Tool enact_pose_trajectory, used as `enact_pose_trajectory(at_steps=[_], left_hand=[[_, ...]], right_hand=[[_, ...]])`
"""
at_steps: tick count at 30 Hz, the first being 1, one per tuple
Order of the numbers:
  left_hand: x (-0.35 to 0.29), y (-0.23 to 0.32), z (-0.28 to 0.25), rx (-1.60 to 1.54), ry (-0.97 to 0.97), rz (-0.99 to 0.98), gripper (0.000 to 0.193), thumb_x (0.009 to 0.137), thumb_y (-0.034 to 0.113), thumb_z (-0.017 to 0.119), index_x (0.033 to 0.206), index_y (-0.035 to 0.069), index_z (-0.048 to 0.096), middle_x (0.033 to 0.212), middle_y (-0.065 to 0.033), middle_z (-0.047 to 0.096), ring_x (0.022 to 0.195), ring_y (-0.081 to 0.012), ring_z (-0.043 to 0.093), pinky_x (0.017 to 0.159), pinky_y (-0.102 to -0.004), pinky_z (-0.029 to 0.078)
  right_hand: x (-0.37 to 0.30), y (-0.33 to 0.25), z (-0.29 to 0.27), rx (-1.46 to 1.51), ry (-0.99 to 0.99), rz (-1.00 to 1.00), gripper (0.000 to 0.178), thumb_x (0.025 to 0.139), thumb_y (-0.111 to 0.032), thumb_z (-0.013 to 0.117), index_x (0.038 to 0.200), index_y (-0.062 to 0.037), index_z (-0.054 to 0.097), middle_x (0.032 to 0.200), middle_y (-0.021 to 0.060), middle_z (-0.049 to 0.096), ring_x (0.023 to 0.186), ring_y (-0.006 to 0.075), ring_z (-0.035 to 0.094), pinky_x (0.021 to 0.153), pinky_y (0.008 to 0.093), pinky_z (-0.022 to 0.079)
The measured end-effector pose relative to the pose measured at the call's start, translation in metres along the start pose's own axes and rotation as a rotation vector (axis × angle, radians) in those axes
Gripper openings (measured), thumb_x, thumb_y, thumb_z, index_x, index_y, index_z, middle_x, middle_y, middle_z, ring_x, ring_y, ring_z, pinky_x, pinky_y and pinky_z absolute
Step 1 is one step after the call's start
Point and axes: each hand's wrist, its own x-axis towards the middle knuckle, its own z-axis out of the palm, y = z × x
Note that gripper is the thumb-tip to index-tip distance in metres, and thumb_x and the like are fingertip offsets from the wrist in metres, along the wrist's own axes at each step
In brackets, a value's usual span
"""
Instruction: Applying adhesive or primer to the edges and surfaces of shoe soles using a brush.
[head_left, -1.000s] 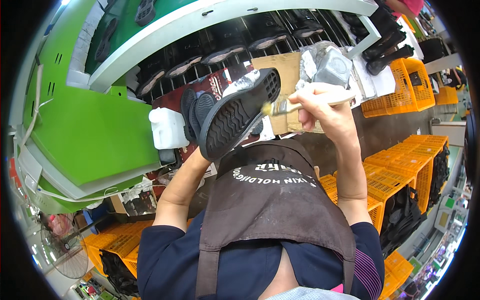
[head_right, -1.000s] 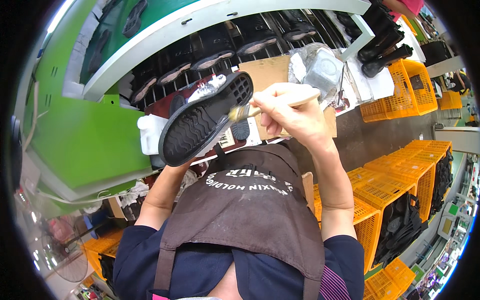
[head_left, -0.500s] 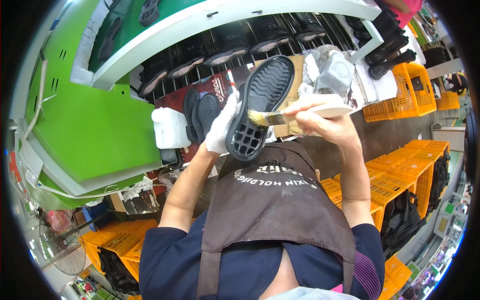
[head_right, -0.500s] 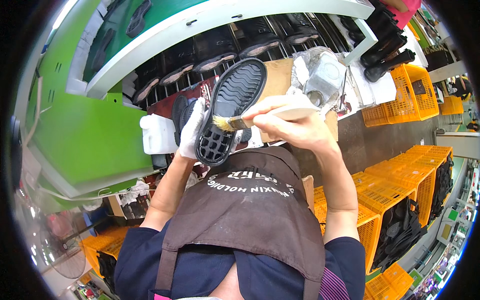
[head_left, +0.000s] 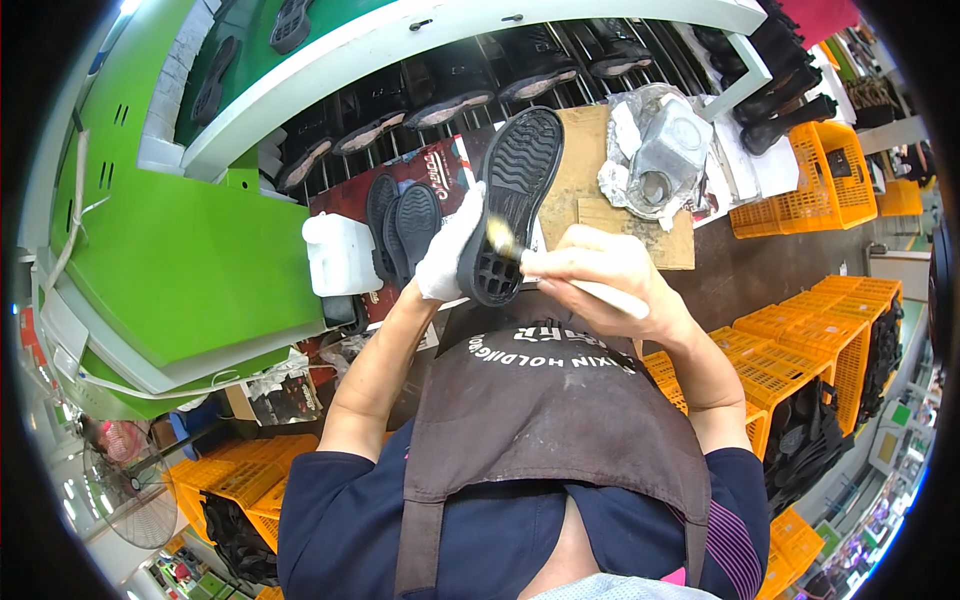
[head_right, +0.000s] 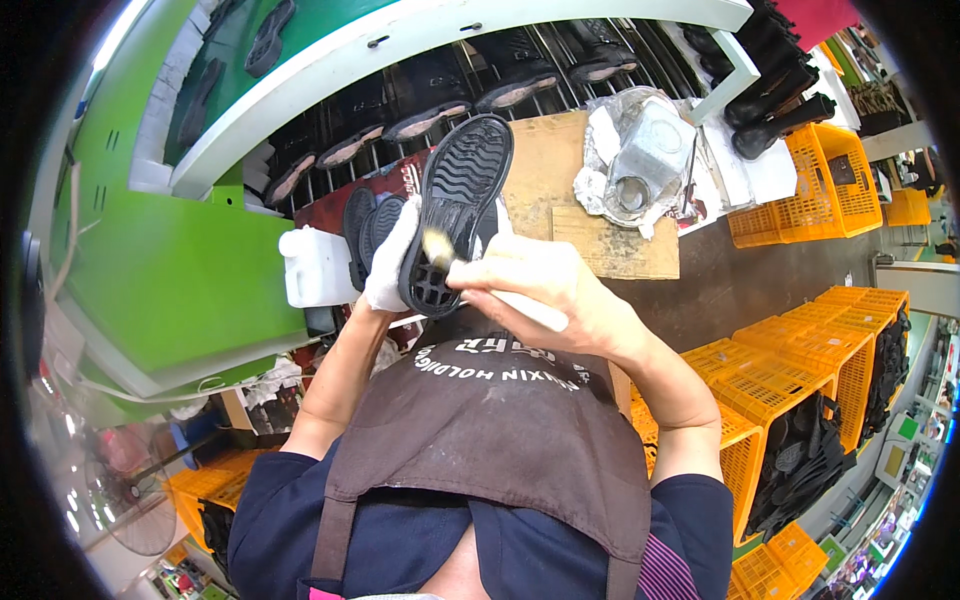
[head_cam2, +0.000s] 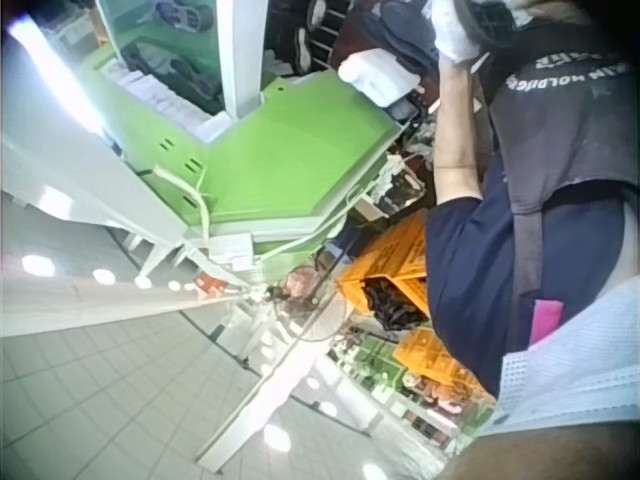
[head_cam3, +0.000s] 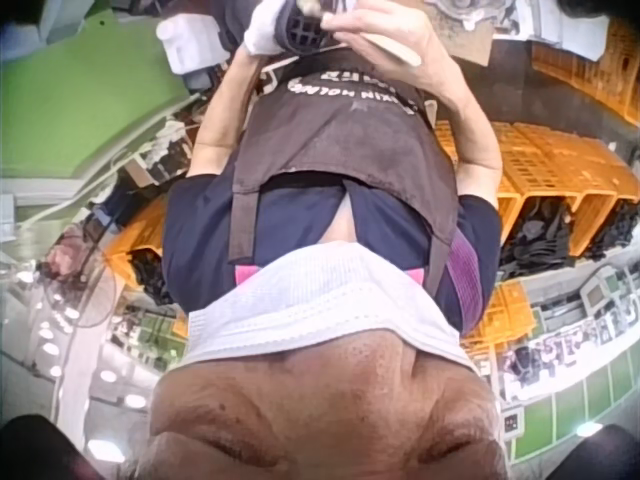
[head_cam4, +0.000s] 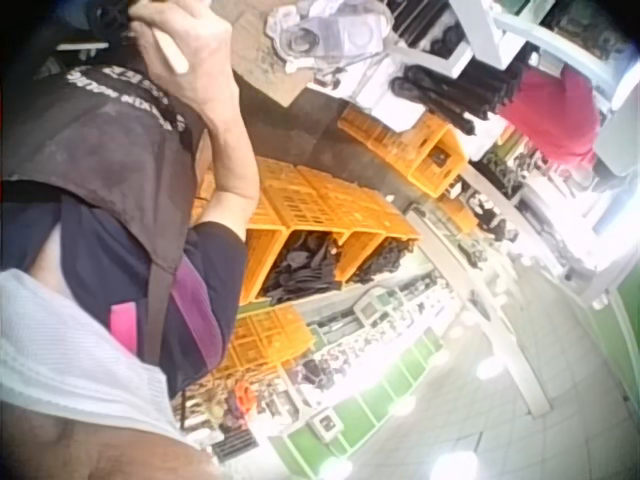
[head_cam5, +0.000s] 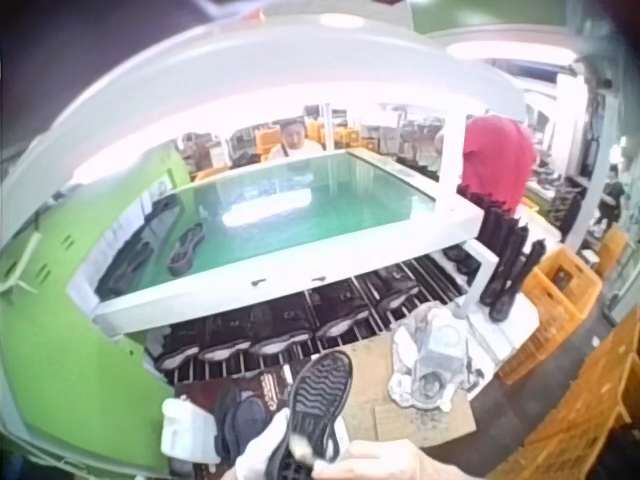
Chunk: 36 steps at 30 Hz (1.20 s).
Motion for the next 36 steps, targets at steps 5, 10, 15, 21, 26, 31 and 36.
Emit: enact_pose_trajectory(at_steps=[5,10,15,21,26,31,36], left_hand=[[-0.003,0.005,0.014,-0.020,0.024,-0.010,0.047,0.099,0.040,0.026,0.127,0.004,0.042,0.112,-0.0060,0.055,0.094,-0.0109,0.056,0.084,-0.0268,0.047],[-0.011,-0.004,0.005,-0.006,0.010,0.022,0.049,0.098,0.041,0.028,0.126,0.004,0.045,0.110,-0.0110,0.059,0.088,-0.0174,0.062,0.077,-0.0286,0.053],[-0.008,0.001,0.001,-0.076,-0.002,0.016,0.043,0.098,0.038,0.034,0.124,0.006,0.043,0.107,-0.0061,0.056,0.088,-0.0119,0.058,0.077,-0.0260,0.049],[0.000,-0.013,0.002,-0.154,0.011,0.029,0.043,0.098,0.037,0.033,0.123,0.005,0.048,0.105,-0.0074,0.061,0.087,-0.0172,0.061,0.079,-0.0321,0.053],[0.019,-0.013,0.003,-0.430,0.135,0.005,0.042,0.097,0.041,0.036,0.118,0.008,0.052,0.100,-0.0101,0.061,0.083,-0.0183,0.061,0.073,-0.0320,0.052],[0.019,0.035,0.019,-0.164,-0.023,0.237,0.049,0.098,0.044,0.026,0.127,0.008,0.043,0.089,-0.0134,0.062,0.076,-0.0185,0.061,0.069,-0.0290,0.050],[0.113,0.171,0.023,-0.051,0.123,0.592,0.055,0.094,0.049,0.033,0.118,0.003,0.050,0.090,-0.0136,0.063,0.079,-0.0205,0.060,0.070,-0.0353,0.050]], right_hand=[[0.007,0.018,-0.017,0.596,-0.019,0.765,0.016,0.083,-0.013,0.063,0.091,0.0001,0.068,0.078,0.0041,0.066,0.057,0.0052,0.056,0.049,0.0194,0.046],[0.016,0.069,-0.035,-0.395,0.235,0.010,0.013,0.077,-0.005,0.065,0.090,-0.0045,0.066,0.079,0.0104,0.063,0.065,0.0219,0.060,0.057,0.0281,0.049],[0.010,0.028,-0.010,-0.140,-0.068,0.051,0.021,0.078,0.002,0.061,0.097,-0.0060,0.060,0.074,0.0117,0.059,0.065,0.0261,0.059,0.056,0.0328,0.046],[0.009,0.041,-0.004,-0.174,0.176,0.011,0.014,0.077,0.001,0.064,0.091,-0.0014,0.065,0.074,0.0105,0.062,0.061,0.0206,0.059,0.054,0.0291,0.046],[-0.007,0.015,-0.016,0.176,0.033,0.168,0.014,0.079,-0.001,0.063,0.091,0.0032,0.065,0.078,0.0114,0.064,0.061,0.0182,0.058,0.055,0.0276,0.047],[-0.038,0.031,-0.044,0.403,0.513,0.407,0.018,0.086,-0.010,0.061,0.096,0.0050,0.063,0.074,0.0064,0.057,0.060,0.0102,0.053,0.050,0.0218,0.043],[-0.041,0.031,-0.043,0.360,0.529,0.458,0.016,0.087,-0.005,0.057,0.097,0.0055,0.064,0.069,0.0042,0.057,0.059,0.0081,0.053,0.051,0.0197,0.042]])
